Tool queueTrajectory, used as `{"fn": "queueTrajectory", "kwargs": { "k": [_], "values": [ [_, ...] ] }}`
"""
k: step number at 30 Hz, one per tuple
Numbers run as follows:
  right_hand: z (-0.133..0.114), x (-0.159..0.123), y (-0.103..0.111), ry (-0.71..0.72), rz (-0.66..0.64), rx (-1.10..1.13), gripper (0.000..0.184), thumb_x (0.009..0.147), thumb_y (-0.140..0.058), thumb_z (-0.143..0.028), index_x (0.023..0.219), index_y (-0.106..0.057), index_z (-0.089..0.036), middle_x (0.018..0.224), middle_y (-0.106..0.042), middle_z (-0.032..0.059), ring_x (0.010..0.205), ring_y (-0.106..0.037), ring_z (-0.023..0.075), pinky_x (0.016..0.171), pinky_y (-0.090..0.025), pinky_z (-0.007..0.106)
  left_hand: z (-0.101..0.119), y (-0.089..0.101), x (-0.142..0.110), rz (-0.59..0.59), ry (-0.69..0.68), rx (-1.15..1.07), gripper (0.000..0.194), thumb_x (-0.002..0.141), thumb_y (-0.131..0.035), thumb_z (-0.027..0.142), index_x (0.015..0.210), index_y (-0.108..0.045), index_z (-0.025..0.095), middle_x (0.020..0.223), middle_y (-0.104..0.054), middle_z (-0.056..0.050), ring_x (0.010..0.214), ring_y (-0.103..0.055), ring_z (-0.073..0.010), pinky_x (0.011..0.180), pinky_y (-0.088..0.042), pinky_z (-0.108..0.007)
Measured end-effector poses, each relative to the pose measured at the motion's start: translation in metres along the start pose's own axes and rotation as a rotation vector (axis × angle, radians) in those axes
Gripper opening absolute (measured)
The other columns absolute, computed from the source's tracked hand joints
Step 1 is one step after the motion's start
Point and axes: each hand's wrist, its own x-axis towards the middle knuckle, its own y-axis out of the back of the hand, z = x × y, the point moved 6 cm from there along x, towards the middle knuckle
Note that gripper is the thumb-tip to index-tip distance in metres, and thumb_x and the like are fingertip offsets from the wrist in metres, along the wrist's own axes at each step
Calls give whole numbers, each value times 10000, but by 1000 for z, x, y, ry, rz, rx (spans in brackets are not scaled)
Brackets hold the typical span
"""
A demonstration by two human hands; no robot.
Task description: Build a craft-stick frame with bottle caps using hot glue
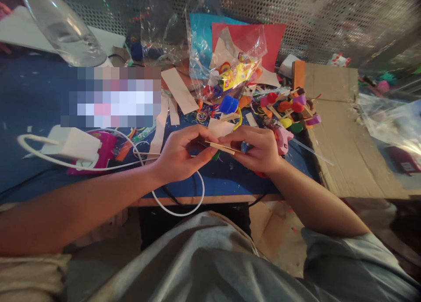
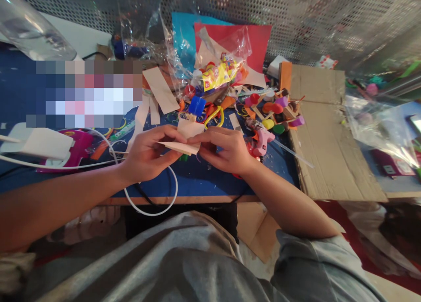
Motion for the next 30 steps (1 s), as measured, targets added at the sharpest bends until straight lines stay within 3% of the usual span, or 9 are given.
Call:
{"fn": "queueTrajectory", "kwargs": {
  "k": [6, 12, 23, 30],
  "values": [
    [0, 0, -1, -28, -3, -2, 265, 982, -738, -149, 1204, -856, -232, 829, -795, 21, 644, -696, 129, 630, -561, 262, -1, 0, 0, -6, 81, -18, 263, 959, -846, 443, 998, -768, 195, 957, -796, -67, 772, -700, -147, 675, -587, -239],
    [1, -2, 1, -19, -19, -37, 292, 954, -764, -147, 1219, -860, -226, 655, -610, -57, 542, -547, 94, 579, -472, 237, -2, -1, 0, -12, 92, -45, 308, 944, -882, 469, 979, -761, 188, 959, -797, -72, 750, -698, -141, 665, -584, -242],
    [4, -4, -2, -136, 41, -59, 235, 962, -705, -198, 1132, -867, -207, 611, -515, -75, 501, -405, 84, 528, -418, 232, -3, -1, 1, -8, 153, -106, 270, 942, -884, 432, 968, -759, 194, 966, -789, -67, 768, -700, -146, 705, -610, -265],
    [3, -3, 0, -127, 74, -64, 217, 972, -710, -178, 1128, -855, -220, 606, -437, -87, 511, -389, 89, 531, -398, 242, -1, -1, 1, -6, 153, -104, 313, 912, -926, 461, 932, -749, 204, 910, -775, -53, 730, -690, -141, 684, -609, -268]
  ]
}}
